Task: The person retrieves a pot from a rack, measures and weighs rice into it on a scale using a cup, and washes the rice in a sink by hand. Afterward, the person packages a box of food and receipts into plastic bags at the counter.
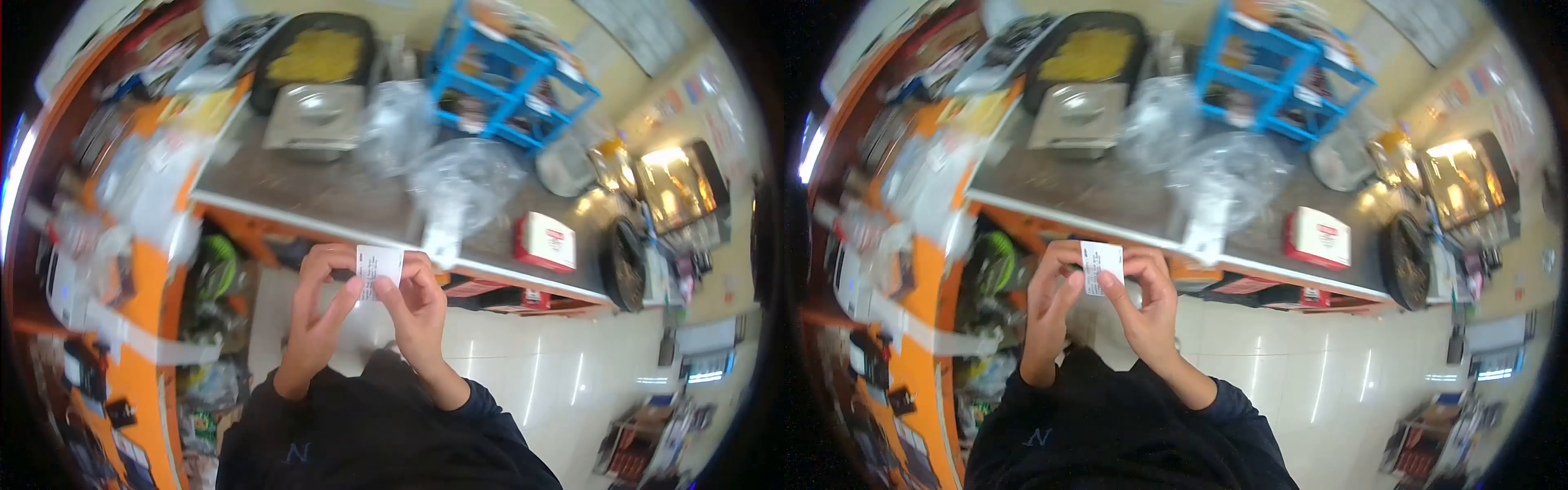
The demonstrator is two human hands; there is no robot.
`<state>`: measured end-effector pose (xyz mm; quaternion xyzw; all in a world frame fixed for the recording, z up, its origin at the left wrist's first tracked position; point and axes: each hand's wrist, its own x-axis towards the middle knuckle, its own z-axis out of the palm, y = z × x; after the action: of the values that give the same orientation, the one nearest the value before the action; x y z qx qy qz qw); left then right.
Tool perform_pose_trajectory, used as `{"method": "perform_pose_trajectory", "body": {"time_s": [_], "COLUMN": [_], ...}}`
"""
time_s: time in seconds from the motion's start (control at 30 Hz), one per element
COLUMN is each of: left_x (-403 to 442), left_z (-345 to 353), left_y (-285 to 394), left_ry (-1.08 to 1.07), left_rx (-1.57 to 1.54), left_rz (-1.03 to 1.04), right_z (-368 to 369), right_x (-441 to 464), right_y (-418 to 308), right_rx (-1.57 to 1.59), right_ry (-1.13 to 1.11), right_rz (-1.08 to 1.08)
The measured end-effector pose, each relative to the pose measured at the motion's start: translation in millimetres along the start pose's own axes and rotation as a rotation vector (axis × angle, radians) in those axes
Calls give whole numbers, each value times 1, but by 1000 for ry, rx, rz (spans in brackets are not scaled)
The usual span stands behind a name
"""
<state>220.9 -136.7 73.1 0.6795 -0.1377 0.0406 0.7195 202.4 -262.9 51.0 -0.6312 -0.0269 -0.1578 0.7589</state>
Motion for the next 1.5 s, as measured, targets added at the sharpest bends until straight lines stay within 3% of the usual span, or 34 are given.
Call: {"method": "perform_pose_trajectory", "body": {"time_s": [0.03,0.13,0.23,0.37,0.47,0.6,0.7,0.8,0.93,1.1,1.2,1.3,1.4,1.5], "left_x": [7,23,42,61,85,112,116,118,118,115,113,114,124,125], "left_z": [31,142,212,304,369,420,430,429,431,433,433,417,349,281], "left_y": [-11,-21,-39,-81,-133,-184,-199,-197,-201,-202,-200,-181,-149,-141], "left_ry": [-118,-28,-397,-566,-541,-515,-498,-491,-470,-490,-464,-222,468,817], "left_rx": [124,296,301,347,546,647,726,730,738,798,818,932,1208,1261], "left_rz": [117,146,191,242,315,281,220,207,185,134,129,200,116,-44], "right_z": [-38,-156,-277,-400,-456,-488,-491,-502,-505,-505,-499,-502,-455,-440], "right_x": [9,30,56,115,161,184,194,189,192,187,184,181,182,164], "right_y": [-8,-30,-56,-71,-45,2,21,54,58,61,54,45,-7,-2], "right_rx": [-113,-443,-946,-1144,-1167,-1061,-986,-762,-700,-806,-791,-1419,-1377,-1497], "right_ry": [68,313,316,80,-176,-332,-288,-178,-74,-126,-112,-422,-598,-902], "right_rz": [-94,-201,-303,-197,-105,-3,236,286,519,187,330,13,-26,4]}}
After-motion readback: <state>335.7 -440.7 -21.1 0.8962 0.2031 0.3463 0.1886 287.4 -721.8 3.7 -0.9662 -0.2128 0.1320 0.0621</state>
